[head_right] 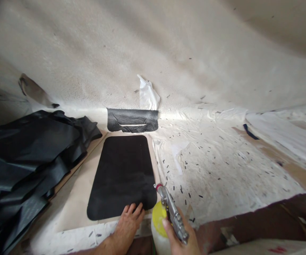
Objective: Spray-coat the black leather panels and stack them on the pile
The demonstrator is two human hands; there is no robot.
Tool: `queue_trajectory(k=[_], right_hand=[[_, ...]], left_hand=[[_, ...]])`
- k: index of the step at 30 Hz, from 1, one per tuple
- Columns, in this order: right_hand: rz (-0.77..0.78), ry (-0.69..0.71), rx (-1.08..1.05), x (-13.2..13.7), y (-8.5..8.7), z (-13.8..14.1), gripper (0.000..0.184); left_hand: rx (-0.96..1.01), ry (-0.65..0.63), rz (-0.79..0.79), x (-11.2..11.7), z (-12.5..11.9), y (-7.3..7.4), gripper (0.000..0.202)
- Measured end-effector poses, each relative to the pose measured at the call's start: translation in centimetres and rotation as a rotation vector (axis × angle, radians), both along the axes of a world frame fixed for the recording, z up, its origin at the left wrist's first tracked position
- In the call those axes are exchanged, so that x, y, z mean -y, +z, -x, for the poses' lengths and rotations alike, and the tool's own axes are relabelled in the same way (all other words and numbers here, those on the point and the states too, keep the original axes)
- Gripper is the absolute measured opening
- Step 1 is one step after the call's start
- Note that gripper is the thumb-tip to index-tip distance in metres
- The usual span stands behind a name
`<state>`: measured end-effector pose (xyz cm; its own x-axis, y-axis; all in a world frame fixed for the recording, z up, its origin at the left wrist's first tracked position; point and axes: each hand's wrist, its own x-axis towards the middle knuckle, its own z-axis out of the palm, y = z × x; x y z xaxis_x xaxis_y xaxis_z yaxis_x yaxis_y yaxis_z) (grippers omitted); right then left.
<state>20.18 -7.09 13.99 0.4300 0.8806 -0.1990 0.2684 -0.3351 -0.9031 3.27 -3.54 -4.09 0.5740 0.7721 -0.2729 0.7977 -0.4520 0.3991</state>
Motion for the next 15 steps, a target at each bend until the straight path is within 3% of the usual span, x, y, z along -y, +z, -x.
queue_trajectory(k=[7,15], right_hand=[[0.061,0.078,0.013,-0.4,-0.4,-1.5,0.036],[0.111,0.187,-0.029,0.2,-0.8,-2.8,0.043]], left_hand=[[-0.027,-0.018,-0.065,0.7,0.2,-0.3,0.068],[-0.056,-0.051,-0.08,0.5,0.6,1.1,0.061]])
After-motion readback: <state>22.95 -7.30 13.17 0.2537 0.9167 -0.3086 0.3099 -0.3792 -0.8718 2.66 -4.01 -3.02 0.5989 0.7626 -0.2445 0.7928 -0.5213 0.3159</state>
